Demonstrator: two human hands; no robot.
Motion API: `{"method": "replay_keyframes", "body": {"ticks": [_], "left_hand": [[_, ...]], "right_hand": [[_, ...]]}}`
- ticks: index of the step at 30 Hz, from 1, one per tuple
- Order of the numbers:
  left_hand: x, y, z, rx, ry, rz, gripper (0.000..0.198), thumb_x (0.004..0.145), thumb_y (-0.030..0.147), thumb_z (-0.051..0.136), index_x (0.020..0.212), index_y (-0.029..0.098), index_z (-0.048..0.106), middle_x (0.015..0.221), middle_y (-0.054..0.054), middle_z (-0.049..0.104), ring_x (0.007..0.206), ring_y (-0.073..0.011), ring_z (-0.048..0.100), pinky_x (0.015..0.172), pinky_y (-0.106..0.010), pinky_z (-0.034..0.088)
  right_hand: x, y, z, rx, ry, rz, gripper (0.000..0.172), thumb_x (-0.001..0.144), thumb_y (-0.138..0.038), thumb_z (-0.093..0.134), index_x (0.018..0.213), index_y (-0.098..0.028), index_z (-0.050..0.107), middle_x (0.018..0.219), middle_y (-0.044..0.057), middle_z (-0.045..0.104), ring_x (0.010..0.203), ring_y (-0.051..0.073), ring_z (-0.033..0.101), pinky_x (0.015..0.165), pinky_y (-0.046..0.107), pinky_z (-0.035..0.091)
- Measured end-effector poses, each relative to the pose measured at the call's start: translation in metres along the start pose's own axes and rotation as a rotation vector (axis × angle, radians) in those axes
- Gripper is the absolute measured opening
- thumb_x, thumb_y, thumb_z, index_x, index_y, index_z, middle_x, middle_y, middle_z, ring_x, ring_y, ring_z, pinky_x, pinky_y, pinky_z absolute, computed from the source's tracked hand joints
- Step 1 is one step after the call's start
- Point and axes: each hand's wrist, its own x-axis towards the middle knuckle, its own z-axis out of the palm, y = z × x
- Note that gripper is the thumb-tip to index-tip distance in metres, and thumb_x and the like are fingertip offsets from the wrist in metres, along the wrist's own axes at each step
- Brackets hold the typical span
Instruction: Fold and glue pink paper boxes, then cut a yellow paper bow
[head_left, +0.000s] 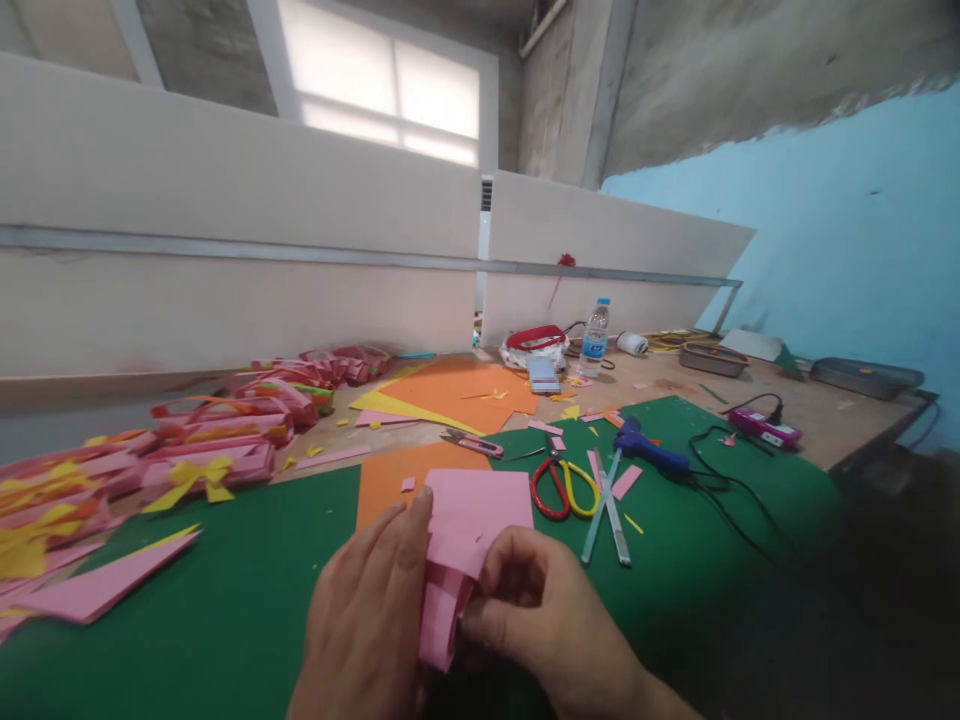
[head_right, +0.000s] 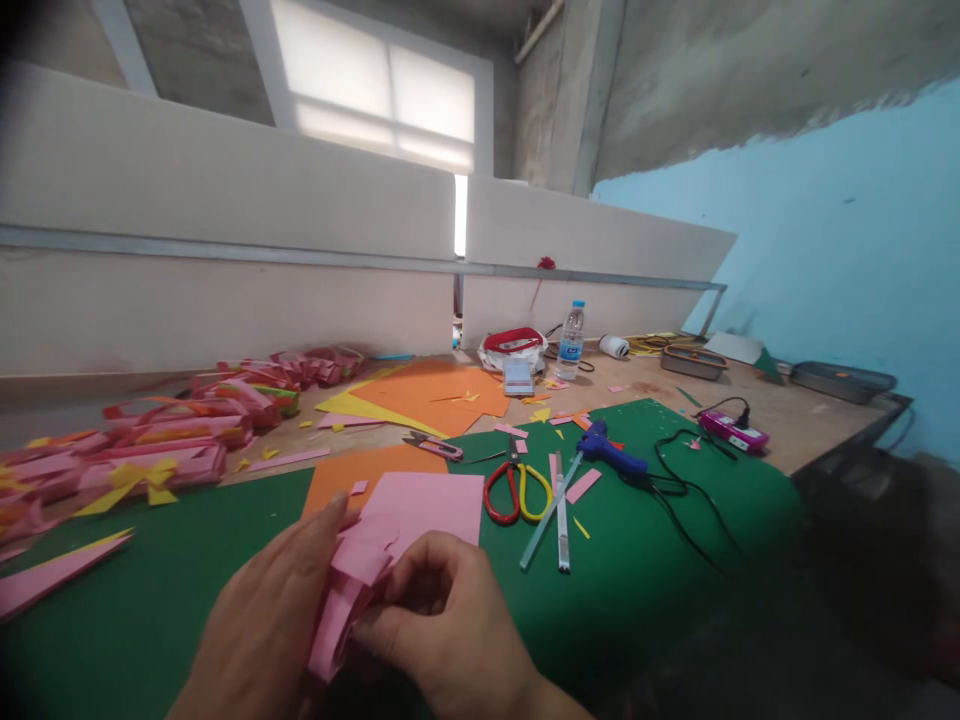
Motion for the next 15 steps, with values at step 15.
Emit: {"method": "replay_keyframes", "body": {"ticks": [15], "left_hand": [[-0.009, 0.013, -0.007, 0.069, -0.025, -0.089, 0.080, 0.070, 0.016, 0.049, 0.142, 0.008, 0.015, 0.127, -0.021, 0.048, 0.112, -0.0347, 0.045, 0.087, -0.048, 0.040]], "right_hand": [[0.003, 0.001, 0.007, -0.322, 0.234, -0.149, 0.019, 0.054, -0.001, 0.049, 0.065, -0.016, 0.051, 0.059, -0.004, 0.055, 0.055, 0.008, 0.052, 0.048, 0.016, 0.039]]}}
